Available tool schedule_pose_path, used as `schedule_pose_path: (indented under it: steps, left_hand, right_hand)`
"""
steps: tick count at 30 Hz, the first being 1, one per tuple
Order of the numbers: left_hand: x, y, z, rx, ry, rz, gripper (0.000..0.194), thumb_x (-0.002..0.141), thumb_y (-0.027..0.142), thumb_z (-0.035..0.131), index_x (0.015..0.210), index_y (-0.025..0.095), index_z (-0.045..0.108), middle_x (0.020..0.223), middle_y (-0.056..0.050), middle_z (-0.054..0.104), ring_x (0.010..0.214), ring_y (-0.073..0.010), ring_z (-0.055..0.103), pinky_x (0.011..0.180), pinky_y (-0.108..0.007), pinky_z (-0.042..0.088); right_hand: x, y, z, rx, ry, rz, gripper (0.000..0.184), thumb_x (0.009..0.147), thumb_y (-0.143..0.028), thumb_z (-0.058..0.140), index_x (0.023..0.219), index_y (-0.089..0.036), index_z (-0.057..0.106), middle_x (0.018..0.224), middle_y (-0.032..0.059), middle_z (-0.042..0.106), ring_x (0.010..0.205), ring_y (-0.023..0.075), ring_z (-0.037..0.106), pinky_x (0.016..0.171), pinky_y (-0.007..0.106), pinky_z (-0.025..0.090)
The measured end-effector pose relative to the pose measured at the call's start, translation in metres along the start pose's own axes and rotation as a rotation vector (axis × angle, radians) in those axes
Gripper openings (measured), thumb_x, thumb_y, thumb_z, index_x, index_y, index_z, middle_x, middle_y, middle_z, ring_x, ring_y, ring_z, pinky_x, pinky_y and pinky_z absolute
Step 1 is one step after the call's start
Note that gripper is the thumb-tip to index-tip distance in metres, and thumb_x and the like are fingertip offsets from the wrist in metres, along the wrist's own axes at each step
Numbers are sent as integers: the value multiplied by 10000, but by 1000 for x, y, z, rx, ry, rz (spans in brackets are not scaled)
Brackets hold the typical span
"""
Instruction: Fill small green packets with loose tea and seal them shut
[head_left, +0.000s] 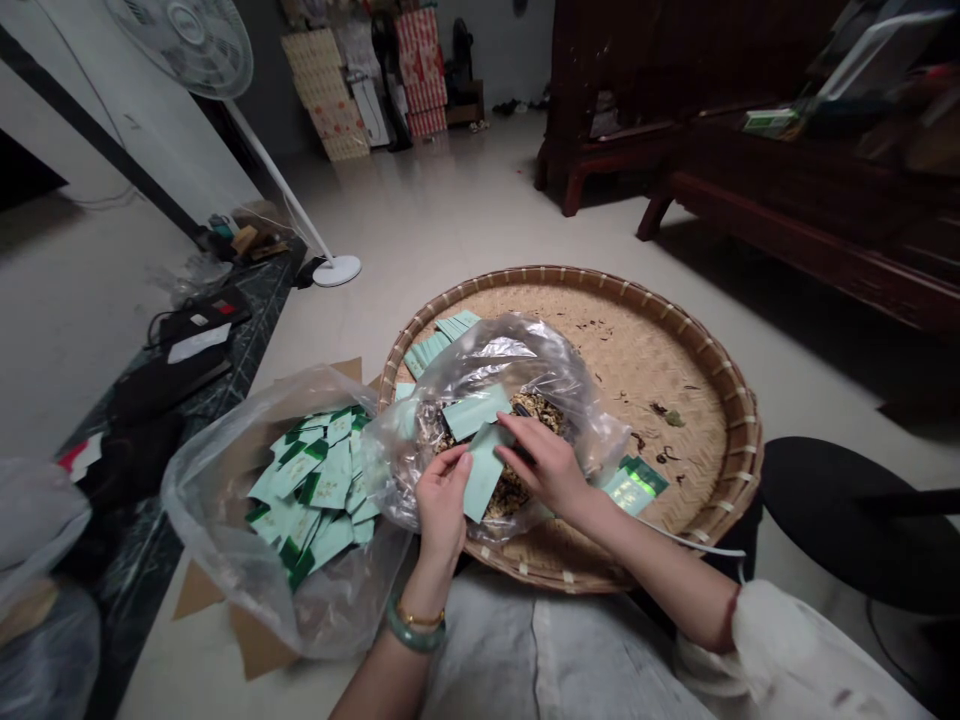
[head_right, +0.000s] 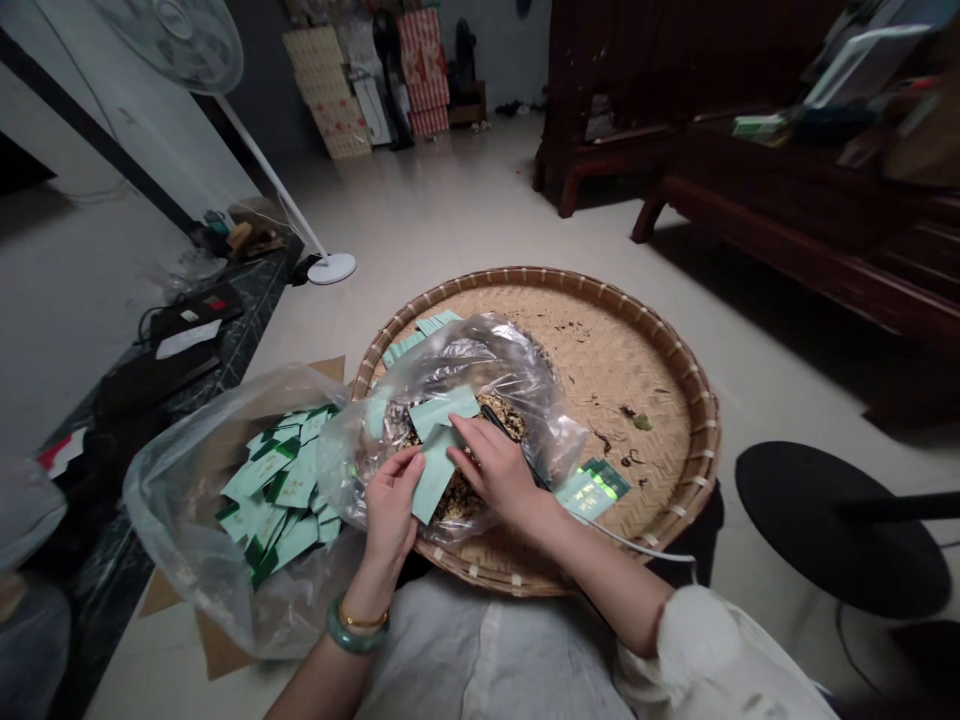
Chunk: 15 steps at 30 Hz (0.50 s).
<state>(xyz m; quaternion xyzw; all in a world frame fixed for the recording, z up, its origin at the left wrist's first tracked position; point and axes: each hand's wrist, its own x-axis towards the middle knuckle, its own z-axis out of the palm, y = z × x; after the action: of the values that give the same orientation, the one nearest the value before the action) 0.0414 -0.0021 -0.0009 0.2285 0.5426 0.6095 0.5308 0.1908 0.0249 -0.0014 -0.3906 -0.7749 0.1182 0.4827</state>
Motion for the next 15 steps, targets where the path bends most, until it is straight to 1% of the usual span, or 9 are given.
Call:
schedule_pose_path:
  steps: [3, 5, 8, 12, 15]
  left_hand:
    - [0, -1, 2, -24, 4, -7, 373, 549, 333, 820, 834, 127, 693, 718, -30, 708, 622, -126, 637, 622, -233, 504]
    - [0, -1, 2, -36, -2, -13, 376, 545, 328, 823, 836, 128, 694, 720, -30, 709, 627, -127, 640, 628, -235, 504]
    - [1, 0, 2, -47, 0, -33, 382, 534, 327, 829, 830, 127, 692, 722, -27, 708, 627, -123, 638, 625, -229, 497]
    - [3, 0, 0, -57, -5, -65, 405, 531, 326, 830, 852, 128, 682, 753, -36, 716, 641, -134, 648, 635, -244, 498]
    - [5, -2, -1, -60, -13, -76, 406, 534, 329, 825, 856, 130, 678, 751, -37, 717, 652, -142, 654, 655, -259, 503]
  right_hand:
    - [0, -2, 0, -47, 8, -29, 430, 905, -169, 530, 1332, -199, 490, 1063, 132, 659, 967, 210, 639, 818, 341, 557]
    - [0, -3, 0, -76, 13, -69, 447, 906, -155, 522, 1348, -207, 479, 1078, 126, 665, 987, 213, 639, 840, 346, 555]
    - [-1, -3, 0, -96, 8, -132, 493, 911, -132, 500, 1393, -210, 427, 1146, 127, 655, 1051, 213, 627, 885, 351, 548]
    - [-5, 1, 0, -103, -22, -184, 533, 916, -107, 476, 1427, -209, 363, 1248, 140, 605, 1138, 205, 589, 932, 357, 535]
    - [-8, 5, 0, -88, -46, -196, 474, 918, -101, 465, 1379, -206, 428, 1280, 141, 578, 1160, 199, 570, 940, 348, 525]
